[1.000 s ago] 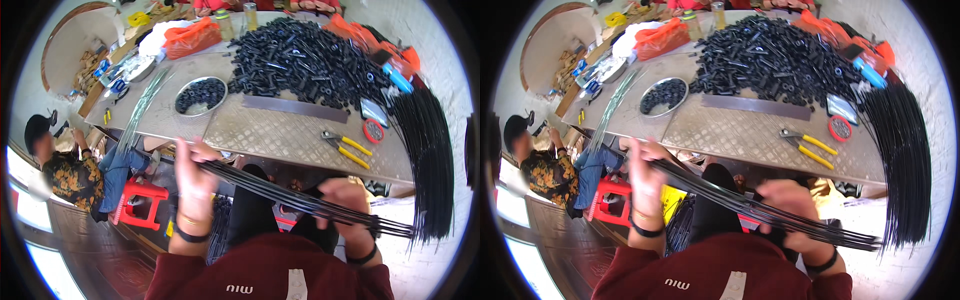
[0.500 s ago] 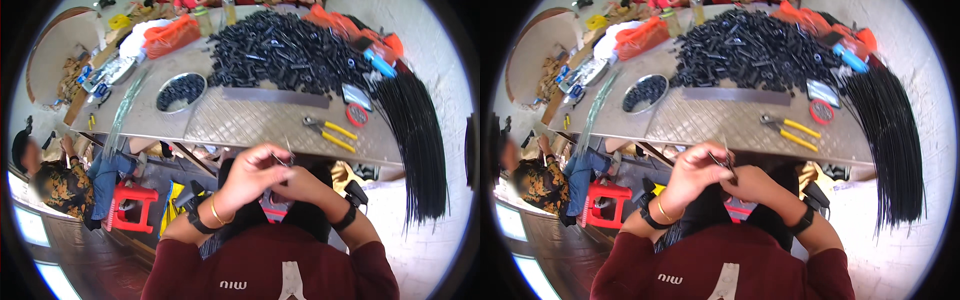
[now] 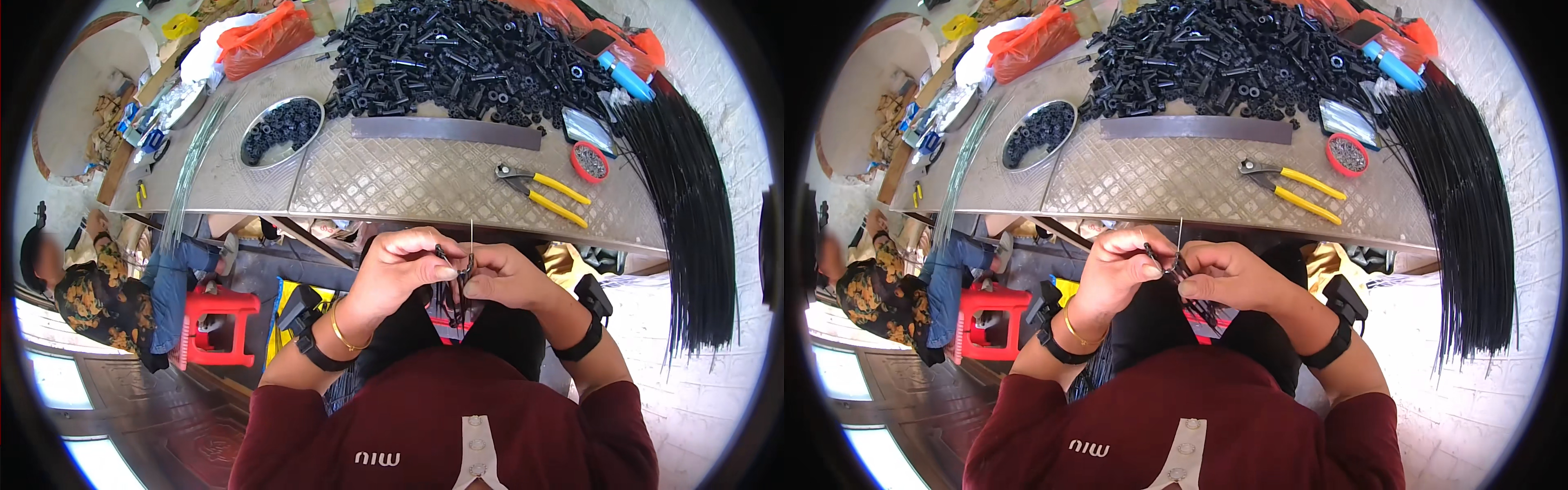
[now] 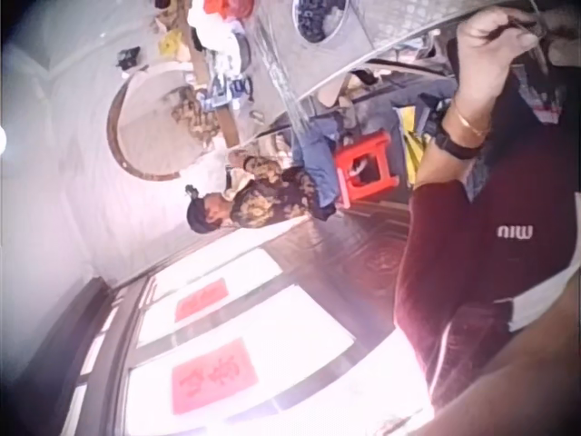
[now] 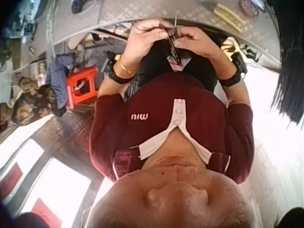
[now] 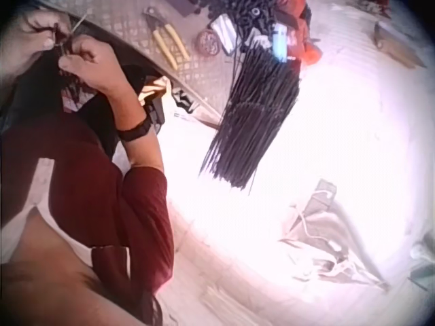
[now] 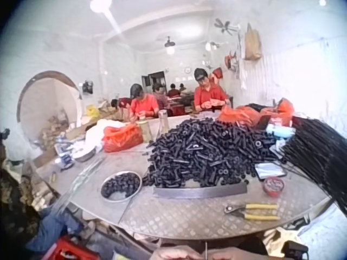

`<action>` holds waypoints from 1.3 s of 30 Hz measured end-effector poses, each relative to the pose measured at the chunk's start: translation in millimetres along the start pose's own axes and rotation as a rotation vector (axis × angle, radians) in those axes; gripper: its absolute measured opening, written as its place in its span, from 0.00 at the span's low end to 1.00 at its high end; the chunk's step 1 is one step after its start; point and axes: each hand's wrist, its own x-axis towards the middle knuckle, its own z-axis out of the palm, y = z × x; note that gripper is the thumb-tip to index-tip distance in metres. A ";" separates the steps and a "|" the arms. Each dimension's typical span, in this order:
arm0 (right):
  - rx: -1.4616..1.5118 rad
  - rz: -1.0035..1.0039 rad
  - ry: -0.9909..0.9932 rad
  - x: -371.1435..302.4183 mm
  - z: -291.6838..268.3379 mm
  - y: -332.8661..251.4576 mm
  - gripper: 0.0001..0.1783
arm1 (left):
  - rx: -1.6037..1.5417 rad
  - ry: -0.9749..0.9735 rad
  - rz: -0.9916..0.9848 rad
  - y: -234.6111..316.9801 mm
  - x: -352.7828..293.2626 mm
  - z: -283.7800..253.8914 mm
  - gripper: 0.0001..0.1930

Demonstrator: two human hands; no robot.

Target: Using pliers and manual assembly to connect small plastic parts and metal rods into umbrella rib components in a factory setting.

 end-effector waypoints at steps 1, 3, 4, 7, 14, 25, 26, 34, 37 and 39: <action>0.009 0.006 -0.026 0.3 -1.6 2.3 0.11 | 0.022 -0.028 -0.002 -1.4 0.6 -3.4 0.10; 0.020 0.012 -0.022 2.3 -2.3 -2.6 0.11 | -0.013 -0.060 0.016 -4.8 3.6 -7.8 0.10; 0.026 0.016 -0.023 3.4 -2.1 -5.5 0.12 | -0.045 -0.091 0.041 -4.5 5.5 -9.0 0.10; 0.114 0.043 -0.006 3.0 -3.2 -3.8 0.11 | -0.040 -0.130 0.006 2.0 8.9 -6.2 0.09; 0.026 0.215 0.056 1.6 3.7 -15.7 0.08 | 0.091 -0.061 0.062 7.8 1.3 2.0 0.05; -0.501 -0.158 0.271 16.8 32.8 -3.3 0.07 | 0.167 0.159 0.036 25.9 -11.8 -2.5 0.04; -0.449 -0.169 0.290 18.7 33.6 -1.5 0.07 | 0.146 0.163 0.010 27.6 -10.9 -3.1 0.04; -0.518 -0.256 0.383 35.8 48.7 -0.9 0.07 | 0.133 0.099 0.092 27.4 -11.2 -25.8 0.07; -0.557 -0.272 0.343 39.4 46.0 -1.0 0.07 | 0.105 0.097 0.077 28.0 -10.8 -30.3 0.07; -0.454 -0.098 0.335 36.9 47.4 -1.3 0.07 | 0.131 0.089 0.066 29.1 -10.8 -33.8 0.07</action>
